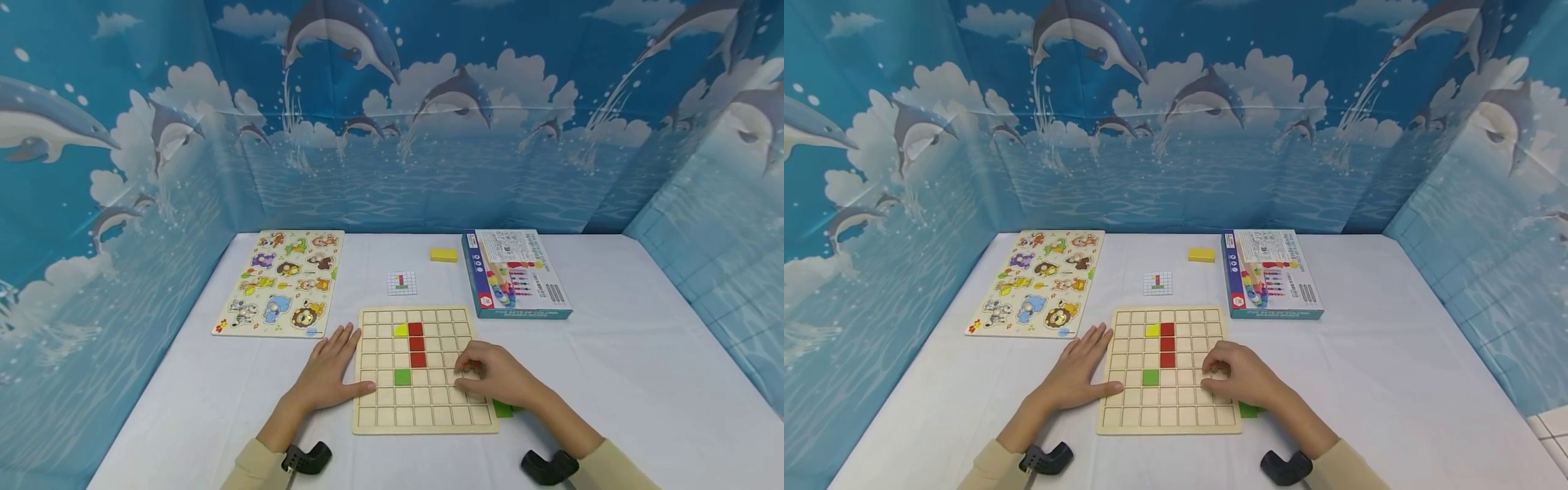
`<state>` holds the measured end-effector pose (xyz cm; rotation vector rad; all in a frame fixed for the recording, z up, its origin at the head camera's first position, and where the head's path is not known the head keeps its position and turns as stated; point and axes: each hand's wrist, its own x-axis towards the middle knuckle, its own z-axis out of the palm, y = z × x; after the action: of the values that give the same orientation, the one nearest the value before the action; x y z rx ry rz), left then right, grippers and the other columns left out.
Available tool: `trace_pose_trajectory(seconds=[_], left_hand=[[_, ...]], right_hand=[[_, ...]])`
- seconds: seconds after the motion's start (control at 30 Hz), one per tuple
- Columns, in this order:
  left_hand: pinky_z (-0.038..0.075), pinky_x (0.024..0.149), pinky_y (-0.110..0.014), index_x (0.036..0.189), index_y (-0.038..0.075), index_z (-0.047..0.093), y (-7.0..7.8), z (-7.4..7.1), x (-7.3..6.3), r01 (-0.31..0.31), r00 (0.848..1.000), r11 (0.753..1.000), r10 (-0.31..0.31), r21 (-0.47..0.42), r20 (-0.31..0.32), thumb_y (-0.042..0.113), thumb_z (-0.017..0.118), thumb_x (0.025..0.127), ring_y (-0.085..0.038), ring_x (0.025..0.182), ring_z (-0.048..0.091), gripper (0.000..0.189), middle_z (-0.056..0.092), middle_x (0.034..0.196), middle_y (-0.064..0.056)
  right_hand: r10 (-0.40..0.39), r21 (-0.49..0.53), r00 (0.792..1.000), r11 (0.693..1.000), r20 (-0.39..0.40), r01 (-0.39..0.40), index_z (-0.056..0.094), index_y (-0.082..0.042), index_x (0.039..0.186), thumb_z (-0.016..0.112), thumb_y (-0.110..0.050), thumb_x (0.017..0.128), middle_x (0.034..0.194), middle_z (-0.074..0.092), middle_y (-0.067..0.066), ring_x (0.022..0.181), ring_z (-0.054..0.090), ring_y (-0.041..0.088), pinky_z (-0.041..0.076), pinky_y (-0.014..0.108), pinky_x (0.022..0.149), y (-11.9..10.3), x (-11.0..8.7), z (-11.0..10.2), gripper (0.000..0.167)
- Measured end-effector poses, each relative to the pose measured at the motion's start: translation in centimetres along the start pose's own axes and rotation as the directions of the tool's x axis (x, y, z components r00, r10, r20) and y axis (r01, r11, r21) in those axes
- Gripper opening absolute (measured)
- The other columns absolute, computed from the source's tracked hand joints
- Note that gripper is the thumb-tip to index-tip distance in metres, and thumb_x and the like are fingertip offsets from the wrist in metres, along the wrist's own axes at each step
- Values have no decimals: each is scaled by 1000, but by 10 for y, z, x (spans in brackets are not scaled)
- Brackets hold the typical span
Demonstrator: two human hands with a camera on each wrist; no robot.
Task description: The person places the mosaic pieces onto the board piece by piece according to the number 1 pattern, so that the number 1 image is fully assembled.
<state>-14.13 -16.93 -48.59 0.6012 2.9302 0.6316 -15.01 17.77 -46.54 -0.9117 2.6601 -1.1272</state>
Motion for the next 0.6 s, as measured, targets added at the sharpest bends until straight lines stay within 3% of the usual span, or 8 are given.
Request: trace_pose_trajectory(seconds=[0.37, 0.6], left_hand=[[7, 117, -50, 156, 9, 19, -2, 0, 0, -1, 1000, 1000, 1, -1, 0, 72, 57, 81, -25, 149, 8, 106, 13, 162, -11], [7, 117, -49, 157, 9, 18, -2, 1, 0, -2, 1000, 1000, 2, 0, 10, 72, 56, 81, -25, 149, 6, 106, 12, 162, -11]], right_hand=[[-29, 37, 998, 999, -63, 31, 69, -16, 90, 80, -21, 82, 81, 57, -7, 73, 52, 14, 45, 25, 65, 11, -17, -15, 14], [33, 63, 997, 998, -72, -29, 70, -17, 90, 80, -22, 82, 82, 59, -7, 74, 52, 13, 45, 26, 66, 20, -30, -25, 14]])
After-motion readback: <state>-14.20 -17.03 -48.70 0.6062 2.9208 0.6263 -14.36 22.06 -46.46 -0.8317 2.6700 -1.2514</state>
